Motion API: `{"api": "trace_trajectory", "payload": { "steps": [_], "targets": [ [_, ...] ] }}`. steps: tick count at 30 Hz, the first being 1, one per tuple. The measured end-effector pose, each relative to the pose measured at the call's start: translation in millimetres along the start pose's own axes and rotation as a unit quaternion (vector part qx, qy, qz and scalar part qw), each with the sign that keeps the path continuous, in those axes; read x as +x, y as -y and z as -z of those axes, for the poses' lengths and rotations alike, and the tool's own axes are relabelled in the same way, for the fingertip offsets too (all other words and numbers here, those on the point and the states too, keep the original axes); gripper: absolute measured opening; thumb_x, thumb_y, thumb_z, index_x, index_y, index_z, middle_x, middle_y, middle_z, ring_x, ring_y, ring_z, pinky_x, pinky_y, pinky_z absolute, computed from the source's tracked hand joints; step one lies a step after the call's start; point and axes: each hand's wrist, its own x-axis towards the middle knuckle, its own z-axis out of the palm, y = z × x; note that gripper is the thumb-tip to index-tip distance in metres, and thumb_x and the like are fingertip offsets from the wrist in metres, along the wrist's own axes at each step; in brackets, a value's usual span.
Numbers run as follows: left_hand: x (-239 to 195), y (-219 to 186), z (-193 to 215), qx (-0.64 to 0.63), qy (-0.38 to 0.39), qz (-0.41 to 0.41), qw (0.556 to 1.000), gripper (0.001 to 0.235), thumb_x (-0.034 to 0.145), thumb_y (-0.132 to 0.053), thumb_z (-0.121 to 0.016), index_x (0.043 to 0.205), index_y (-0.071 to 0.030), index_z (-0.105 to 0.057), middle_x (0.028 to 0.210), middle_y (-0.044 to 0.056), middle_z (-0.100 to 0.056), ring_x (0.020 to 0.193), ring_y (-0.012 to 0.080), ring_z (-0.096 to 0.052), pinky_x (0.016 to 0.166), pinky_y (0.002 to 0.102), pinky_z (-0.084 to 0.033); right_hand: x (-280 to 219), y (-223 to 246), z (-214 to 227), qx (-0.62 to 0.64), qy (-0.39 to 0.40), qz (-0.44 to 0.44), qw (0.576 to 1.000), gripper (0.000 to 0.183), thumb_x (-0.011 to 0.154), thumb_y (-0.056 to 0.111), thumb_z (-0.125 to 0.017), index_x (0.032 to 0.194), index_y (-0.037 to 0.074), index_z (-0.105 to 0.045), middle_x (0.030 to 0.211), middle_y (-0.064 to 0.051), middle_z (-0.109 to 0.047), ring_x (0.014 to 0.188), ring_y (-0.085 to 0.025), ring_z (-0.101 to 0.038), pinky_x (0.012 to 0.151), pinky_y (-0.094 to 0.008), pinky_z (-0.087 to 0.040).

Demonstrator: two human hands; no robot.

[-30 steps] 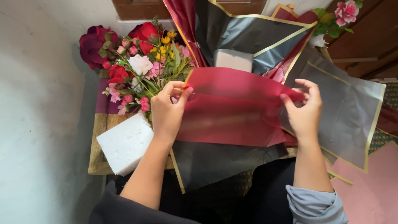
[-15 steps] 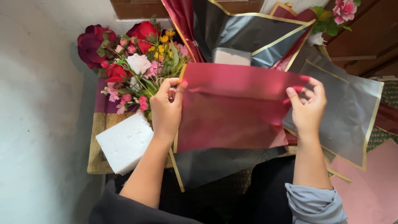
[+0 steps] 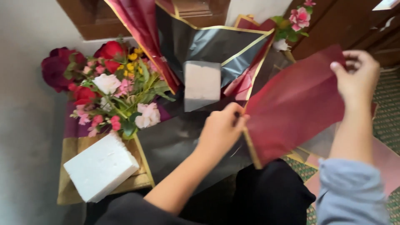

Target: Folding and arranging decorative wrapping paper to create a base for a flower bouquet.

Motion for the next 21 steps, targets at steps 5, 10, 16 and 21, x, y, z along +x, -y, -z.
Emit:
{"api": "trace_trajectory", "payload": {
  "steps": [5,10,16,21],
  "targets": [
    [29,14,-95,0.275,-0.026,-0.089,0.957,0.027,0.095,-0.037,-0.066,0.09,-0.011,-0.058,0.075,0.016,-0.068,0.063,0.0429,-0.07,0.053,0.054,-0.055,54,-72,-29,-0.088,0.063,0.015,0.994,0.024,0.095,0.006,-0.088,0.115,0.011,-0.076,0.099,-0.005,-0.073,0.088,-0.016,-0.067,0.078,-0.032,-0.053],
    [54,64,-174,0.329,0.015,-0.115,0.937,0.008,0.087,-0.008,-0.057,0.081,-0.011,-0.061,0.069,0.006,-0.066,0.063,0.035,-0.072,0.052,0.048,-0.058,38,-42,-69,-0.239,0.071,-0.04,0.968,0.02,0.09,0.034,-0.085,0.109,0.032,-0.077,0.097,0.006,-0.076,0.102,-0.024,-0.07,0.086,-0.053,-0.036],
    [53,88,-192,0.415,-0.064,-0.191,0.887,0.01,0.08,-0.01,-0.069,0.071,-0.012,-0.063,0.057,0.001,-0.06,0.051,0.0256,-0.07,0.044,0.045,-0.057,31,-32,-113,-0.26,0.119,-0.019,0.958,0.027,0.094,0.024,-0.078,0.12,0.022,-0.074,0.111,-0.002,-0.073,0.116,-0.03,-0.056,0.1,-0.07,-0.034],
    [43,87,-163,0.441,-0.079,-0.197,0.872,0.012,0.074,-0.014,-0.076,0.075,-0.013,-0.064,0.058,-0.001,-0.06,0.052,0.0232,-0.07,0.044,0.042,-0.057,21,-30,-113,-0.291,0.164,-0.007,0.943,0.045,0.095,0.022,-0.076,0.138,0.015,-0.066,0.127,-0.01,-0.07,0.122,-0.031,-0.058,0.106,-0.073,-0.028]
  ]
}}
